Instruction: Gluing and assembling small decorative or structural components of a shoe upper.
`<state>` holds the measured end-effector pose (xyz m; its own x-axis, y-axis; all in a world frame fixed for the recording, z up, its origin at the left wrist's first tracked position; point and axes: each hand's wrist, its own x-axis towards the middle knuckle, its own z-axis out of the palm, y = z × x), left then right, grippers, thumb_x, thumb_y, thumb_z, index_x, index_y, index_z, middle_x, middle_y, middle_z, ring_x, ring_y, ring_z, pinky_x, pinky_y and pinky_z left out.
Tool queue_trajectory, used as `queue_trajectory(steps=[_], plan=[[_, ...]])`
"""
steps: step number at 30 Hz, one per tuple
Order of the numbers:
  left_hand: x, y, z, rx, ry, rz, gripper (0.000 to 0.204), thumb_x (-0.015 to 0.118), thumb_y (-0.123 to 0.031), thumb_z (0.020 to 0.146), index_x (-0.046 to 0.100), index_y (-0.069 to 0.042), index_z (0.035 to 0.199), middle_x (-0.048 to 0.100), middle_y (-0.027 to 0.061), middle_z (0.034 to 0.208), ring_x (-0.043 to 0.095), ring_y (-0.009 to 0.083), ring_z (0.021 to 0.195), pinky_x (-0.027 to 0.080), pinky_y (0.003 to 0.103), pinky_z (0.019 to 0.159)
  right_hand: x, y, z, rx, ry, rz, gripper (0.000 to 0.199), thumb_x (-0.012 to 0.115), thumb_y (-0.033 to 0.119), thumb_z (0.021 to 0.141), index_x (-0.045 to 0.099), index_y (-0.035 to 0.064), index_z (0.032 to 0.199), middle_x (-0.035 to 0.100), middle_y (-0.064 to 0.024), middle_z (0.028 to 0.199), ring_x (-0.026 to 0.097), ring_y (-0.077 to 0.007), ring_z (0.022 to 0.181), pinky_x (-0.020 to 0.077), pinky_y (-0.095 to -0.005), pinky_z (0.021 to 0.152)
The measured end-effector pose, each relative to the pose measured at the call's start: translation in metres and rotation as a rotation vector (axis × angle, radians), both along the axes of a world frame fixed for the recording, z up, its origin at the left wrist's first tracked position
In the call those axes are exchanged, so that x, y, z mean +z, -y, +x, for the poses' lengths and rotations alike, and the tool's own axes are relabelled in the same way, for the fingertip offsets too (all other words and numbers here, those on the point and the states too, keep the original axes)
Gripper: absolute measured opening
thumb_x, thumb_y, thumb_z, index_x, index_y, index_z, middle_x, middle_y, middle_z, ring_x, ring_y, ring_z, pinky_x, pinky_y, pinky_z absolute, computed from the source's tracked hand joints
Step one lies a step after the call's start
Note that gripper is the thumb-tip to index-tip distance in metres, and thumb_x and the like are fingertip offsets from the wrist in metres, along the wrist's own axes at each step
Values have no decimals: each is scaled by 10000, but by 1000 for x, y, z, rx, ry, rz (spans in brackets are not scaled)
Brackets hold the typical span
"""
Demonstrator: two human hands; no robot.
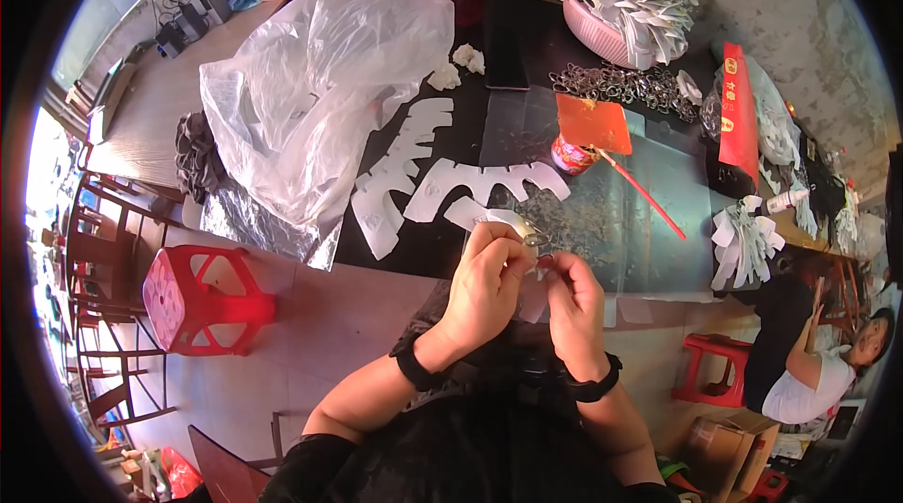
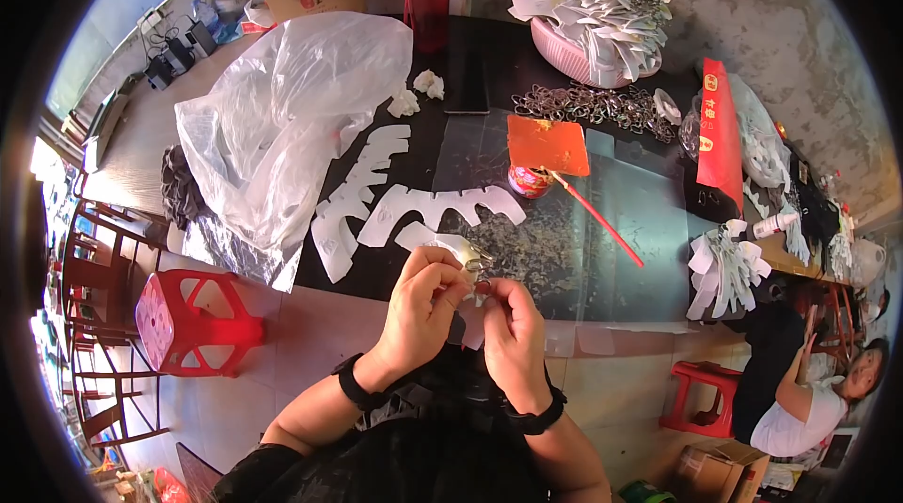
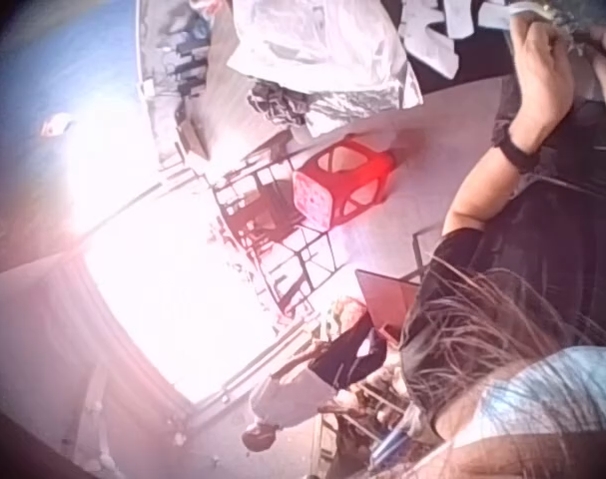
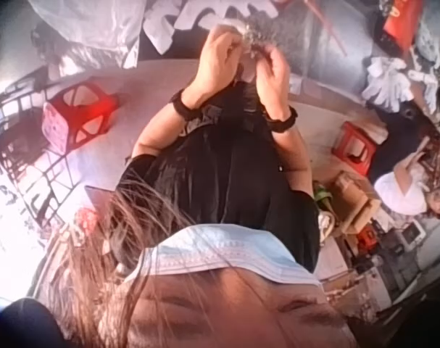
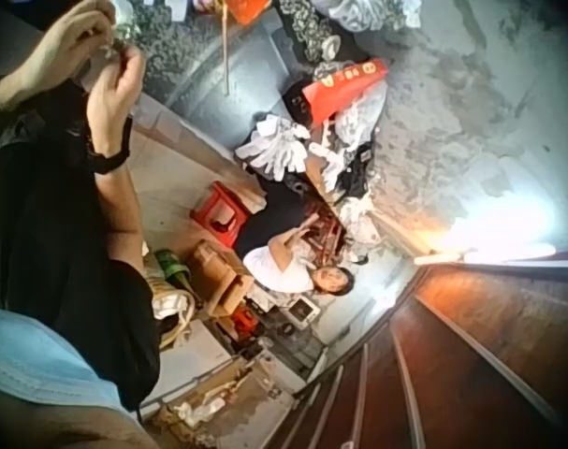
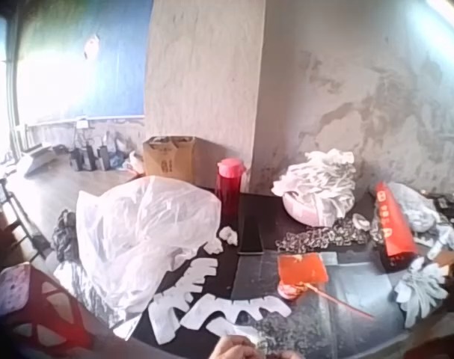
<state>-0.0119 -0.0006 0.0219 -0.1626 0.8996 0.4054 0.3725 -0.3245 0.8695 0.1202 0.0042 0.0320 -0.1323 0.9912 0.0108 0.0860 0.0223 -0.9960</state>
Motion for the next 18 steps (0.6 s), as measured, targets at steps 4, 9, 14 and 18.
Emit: queue_trajectory(steps=[4, 9, 14, 18], plan=[[-6, 0, 0, -54, 69, -108, 62, 636, 27, 810, 579, 19, 834, 535, 113, 984, 571, 233, 801, 487, 308, 677, -4, 1, 6, 26, 63, -11, 151, 457, -22, 932, 566, -22, 1037, 612, -51, 938, 535, -79, 833, 446, -230, 745], [-8, 0, 1, -66, 31, -137, 66, 646, 29, 812, 590, 18, 846, 534, 100, 997, 572, 176, 762, 489, 273, 640, -8, 4, 8, 24, 129, 42, 151, 459, -26, 935, 567, -22, 1040, 604, -56, 944, 542, -94, 834, 449, -242, 742], [-1, -2, -5, -142, 6, -126, 91, 670, 59, 758, 622, 13, 820, 515, 96, 982, 561, 180, 739, 477, 271, 629, -9, 7, 18, 73, 145, 22, 167, 445, -52, 931, 561, -26, 1048, 581, -52, 938, 543, -100, 836, 447, -236, 753], [4, -5, -4, -118, -66, -103, 100, 681, 61, 731, 628, 2, 793, 486, 90, 967, 522, 178, 708, 449, 275, 596, -10, 8, 25, 117, 27, 16, 176, 439, -62, 929, 556, -27, 1056, 565, -48, 959, 533, -93, 843, 436, -222, 768]])
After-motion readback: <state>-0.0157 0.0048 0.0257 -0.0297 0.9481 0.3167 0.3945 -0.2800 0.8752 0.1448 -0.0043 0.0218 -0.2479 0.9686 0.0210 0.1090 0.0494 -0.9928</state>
